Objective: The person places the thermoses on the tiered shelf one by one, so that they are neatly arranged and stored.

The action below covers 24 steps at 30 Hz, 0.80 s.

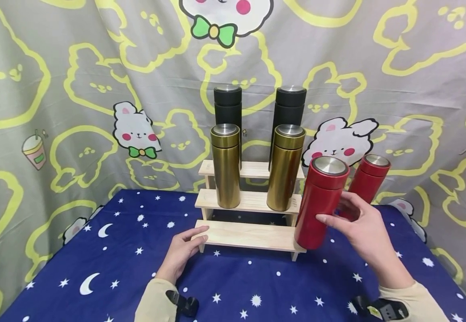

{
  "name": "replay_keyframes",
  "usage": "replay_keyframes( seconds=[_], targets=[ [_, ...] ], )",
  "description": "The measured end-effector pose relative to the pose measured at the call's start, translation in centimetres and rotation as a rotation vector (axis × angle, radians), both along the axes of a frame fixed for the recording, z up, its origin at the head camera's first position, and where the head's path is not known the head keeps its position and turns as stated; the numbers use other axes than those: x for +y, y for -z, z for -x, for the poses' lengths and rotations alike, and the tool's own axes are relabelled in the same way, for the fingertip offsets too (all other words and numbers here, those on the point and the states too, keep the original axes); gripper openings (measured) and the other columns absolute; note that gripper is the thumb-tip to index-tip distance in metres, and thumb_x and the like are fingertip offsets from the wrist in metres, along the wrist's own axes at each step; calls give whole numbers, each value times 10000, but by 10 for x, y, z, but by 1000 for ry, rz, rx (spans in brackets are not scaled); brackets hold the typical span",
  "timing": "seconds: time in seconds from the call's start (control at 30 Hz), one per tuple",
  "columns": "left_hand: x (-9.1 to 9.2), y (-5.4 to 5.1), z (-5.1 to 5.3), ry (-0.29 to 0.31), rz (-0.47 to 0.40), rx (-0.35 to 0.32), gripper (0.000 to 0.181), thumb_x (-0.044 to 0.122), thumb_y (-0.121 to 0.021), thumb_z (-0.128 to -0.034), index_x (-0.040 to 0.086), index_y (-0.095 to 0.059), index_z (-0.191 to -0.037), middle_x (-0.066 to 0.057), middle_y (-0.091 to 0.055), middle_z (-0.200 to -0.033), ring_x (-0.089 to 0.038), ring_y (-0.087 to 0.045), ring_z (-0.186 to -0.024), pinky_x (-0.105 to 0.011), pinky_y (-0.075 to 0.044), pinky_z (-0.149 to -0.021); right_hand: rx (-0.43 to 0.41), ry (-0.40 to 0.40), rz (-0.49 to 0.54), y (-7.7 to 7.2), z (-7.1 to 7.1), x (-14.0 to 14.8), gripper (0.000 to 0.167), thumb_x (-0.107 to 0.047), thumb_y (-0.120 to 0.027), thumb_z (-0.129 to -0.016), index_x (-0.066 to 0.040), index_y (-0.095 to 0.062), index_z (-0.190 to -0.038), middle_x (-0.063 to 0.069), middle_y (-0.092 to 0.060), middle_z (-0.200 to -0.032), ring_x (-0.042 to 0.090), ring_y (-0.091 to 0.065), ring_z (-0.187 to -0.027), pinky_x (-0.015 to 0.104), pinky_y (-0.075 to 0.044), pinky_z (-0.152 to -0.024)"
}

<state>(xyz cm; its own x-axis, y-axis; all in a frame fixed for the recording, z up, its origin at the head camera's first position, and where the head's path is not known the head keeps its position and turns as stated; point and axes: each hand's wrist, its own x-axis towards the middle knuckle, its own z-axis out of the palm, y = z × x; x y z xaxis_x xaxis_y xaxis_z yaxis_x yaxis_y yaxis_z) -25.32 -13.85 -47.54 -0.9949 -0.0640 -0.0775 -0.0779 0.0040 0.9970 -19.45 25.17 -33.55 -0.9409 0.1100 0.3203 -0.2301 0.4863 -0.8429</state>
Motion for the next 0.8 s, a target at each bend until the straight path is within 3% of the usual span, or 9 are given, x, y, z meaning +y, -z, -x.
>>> replay_keyframes(
  seconds=[0.3,0.53,0.8],
  targets=[
    [0,0,0,-3,4,5,336,116,-754,-858,21,-715,-1178,-197,-548,-1346,-178,-623,-986,-323,-501,-826,47,-109,105,1,5,-26,589,-185,-812,-829,-52,-556,-1343,93,-641,-1212,90,-604,-1056,186,-478,-842],
    [0,-1,-1,-7,15,1,340,127,-756,-859,27,-714,-1182,-203,-536,-1359,-191,-622,-1009,-341,-495,-854,56,-179,209,1,10,-47,567,-103,-817,-811,-12,-565,-1310,133,-644,-1190,136,-617,-1050,224,-494,-850],
    [0,-1,-1,-8,9,-2,340,118,-757,-858,23,-713,-1181,-204,-534,-1359,-175,-623,-975,-311,-503,-814,13,-248,252,8,18,-68,603,-118,-824,-805,-22,-550,-1333,146,-620,-1234,245,-605,-1107,280,-512,-849]
  ],
)
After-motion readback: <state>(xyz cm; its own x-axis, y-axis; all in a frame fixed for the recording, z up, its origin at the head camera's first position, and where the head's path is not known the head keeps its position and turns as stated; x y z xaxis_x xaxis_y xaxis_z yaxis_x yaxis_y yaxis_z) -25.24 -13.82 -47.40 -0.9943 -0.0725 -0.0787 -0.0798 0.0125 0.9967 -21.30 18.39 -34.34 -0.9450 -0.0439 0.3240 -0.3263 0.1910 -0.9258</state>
